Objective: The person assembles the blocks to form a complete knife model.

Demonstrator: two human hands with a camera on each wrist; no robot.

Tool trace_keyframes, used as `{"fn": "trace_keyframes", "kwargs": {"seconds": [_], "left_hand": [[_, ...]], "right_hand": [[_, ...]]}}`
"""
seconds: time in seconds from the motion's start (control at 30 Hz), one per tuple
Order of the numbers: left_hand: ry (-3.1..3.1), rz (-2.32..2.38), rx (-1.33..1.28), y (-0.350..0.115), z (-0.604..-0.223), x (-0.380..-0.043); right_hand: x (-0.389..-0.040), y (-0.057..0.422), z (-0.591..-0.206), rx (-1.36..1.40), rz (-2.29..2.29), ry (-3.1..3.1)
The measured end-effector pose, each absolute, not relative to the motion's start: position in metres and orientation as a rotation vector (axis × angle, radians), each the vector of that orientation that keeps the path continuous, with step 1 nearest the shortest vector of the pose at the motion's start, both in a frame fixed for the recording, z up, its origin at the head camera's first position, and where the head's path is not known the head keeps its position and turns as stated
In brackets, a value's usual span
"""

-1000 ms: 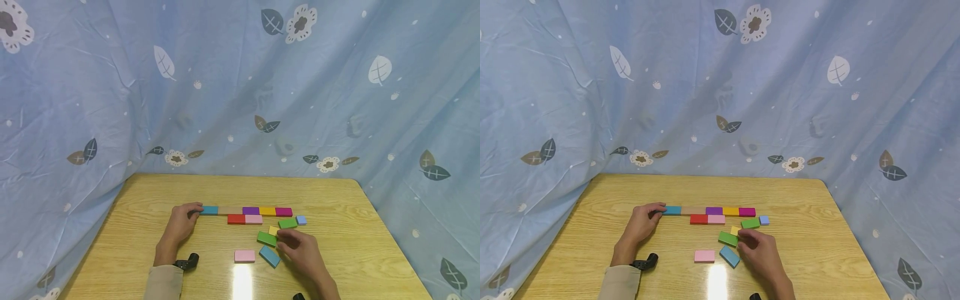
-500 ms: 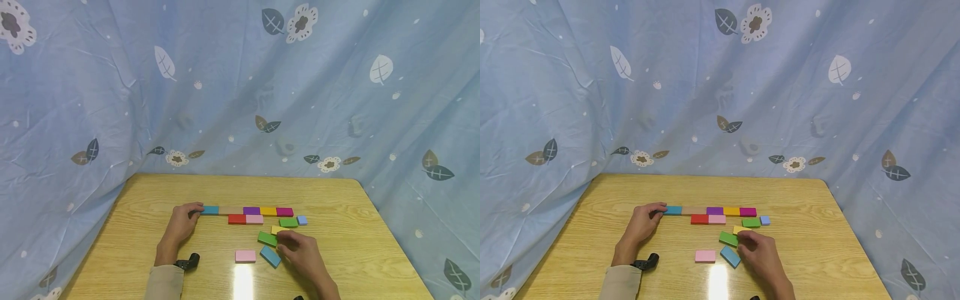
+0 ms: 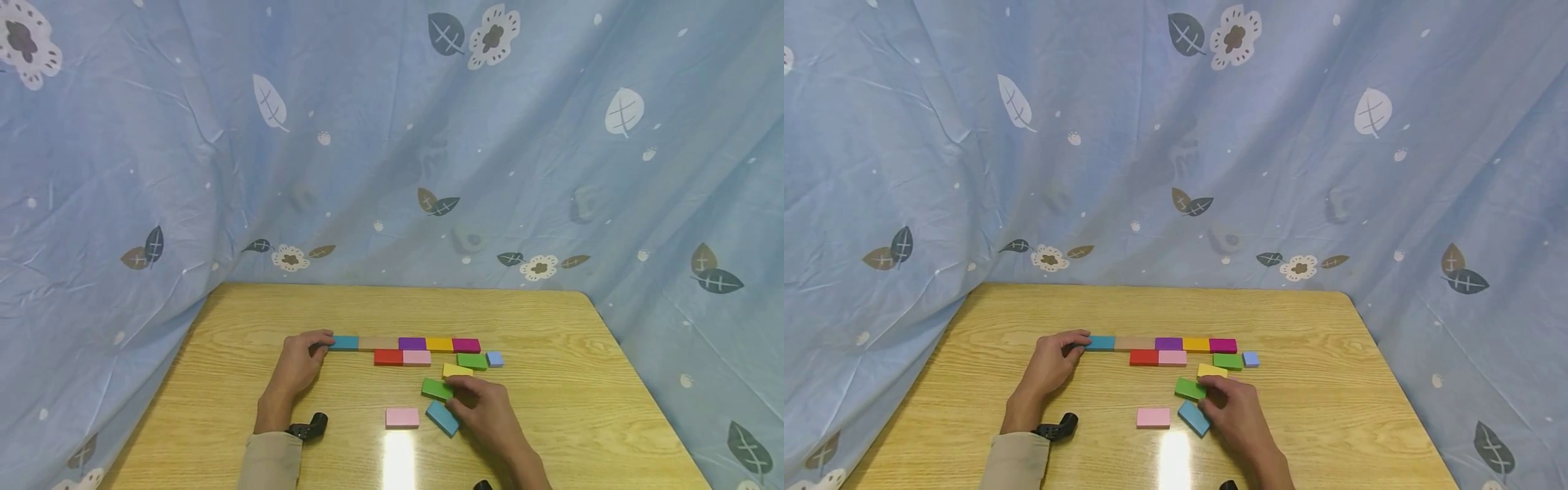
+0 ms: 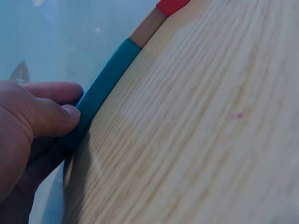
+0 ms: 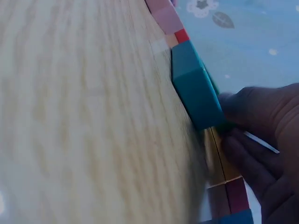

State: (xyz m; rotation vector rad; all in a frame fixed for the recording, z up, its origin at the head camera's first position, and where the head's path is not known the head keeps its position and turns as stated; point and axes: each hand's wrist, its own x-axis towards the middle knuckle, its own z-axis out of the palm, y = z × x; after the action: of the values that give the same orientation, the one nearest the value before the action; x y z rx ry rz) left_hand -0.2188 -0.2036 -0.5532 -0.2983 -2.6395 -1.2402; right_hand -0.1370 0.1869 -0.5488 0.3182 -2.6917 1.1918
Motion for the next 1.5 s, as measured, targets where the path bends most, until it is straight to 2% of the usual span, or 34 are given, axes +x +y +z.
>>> {"fn": "trace_keyframes", "kwargs": {"seconds": [0.33, 0.5, 0.8, 1.5], "left_hand": [[-2.677, -1.274, -0.28, -0.205, -0.553, -0.22], [-2.675, -1.262, -0.283, -0.206, -0.554, -0.219], [-2.677, -1.249, -0.286, -0.206, -0.555, -0.219], [-2.672, -1.258, -0.278, -0.205, -0.552, -0.219]], "right_hand": [[-0.151, 0.176, -0.536, 0.547, 1.18, -2.576], [-0.159, 0.162, -0.533, 0.673, 1.296, -2.556], [-0.177, 0.131, -0.531, 0.891, 1.166, -2.567], [-0.181, 0.111, -0.533, 0.921, 0.88, -2.64]]}}
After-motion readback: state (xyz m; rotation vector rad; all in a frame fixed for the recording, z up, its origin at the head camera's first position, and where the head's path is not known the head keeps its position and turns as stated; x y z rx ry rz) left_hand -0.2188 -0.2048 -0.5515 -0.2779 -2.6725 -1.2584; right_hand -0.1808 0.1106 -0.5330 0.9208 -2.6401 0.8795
